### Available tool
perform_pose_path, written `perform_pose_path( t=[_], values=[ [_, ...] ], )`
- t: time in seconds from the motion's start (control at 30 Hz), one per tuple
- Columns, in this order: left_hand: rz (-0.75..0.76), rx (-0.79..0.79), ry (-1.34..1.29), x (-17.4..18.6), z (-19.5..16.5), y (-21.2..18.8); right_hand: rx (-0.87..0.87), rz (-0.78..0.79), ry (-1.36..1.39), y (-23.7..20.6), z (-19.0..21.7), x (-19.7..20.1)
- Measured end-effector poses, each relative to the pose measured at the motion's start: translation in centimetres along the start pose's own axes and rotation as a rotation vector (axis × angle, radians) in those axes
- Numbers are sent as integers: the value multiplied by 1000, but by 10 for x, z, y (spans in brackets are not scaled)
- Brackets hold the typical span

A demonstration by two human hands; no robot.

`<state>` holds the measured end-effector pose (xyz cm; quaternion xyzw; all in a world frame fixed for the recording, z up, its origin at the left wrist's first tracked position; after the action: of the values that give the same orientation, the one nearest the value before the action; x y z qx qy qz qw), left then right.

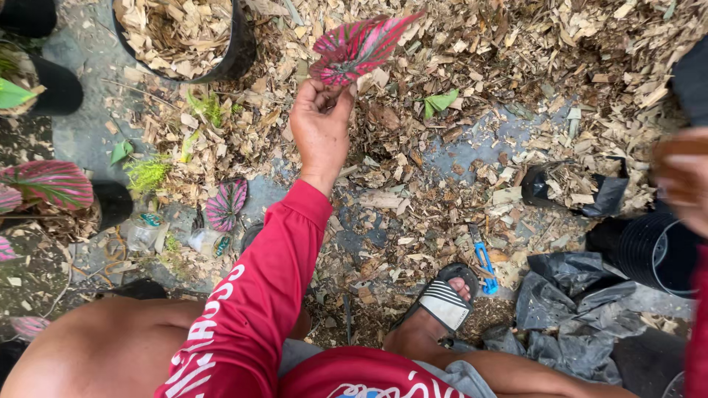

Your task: The person handles several small pink-veined plants, places them into black plastic pots, and fills the pots with wood chips. The person also waters the plants using a small plastic bottle.

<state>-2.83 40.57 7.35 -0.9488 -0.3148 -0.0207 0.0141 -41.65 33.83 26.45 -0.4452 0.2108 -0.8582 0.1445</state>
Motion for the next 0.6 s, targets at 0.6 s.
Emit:
perform_pose_path(
  t=[0.6],
  values=[
    [42, 152, -68, 39, 24, -14, 681, 285, 154, 78, 103, -308]
  ],
)
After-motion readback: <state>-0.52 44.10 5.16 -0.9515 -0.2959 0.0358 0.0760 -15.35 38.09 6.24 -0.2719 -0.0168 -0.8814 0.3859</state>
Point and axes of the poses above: each hand's wrist, its own y-axis towards the middle knuckle, its own x-axis out of the back of the hand, z = x × y, the point moved 1 cm from there along y, towards the middle knuckle, and after that the axes turned 12 degrees about y, right-handed, at the moved point
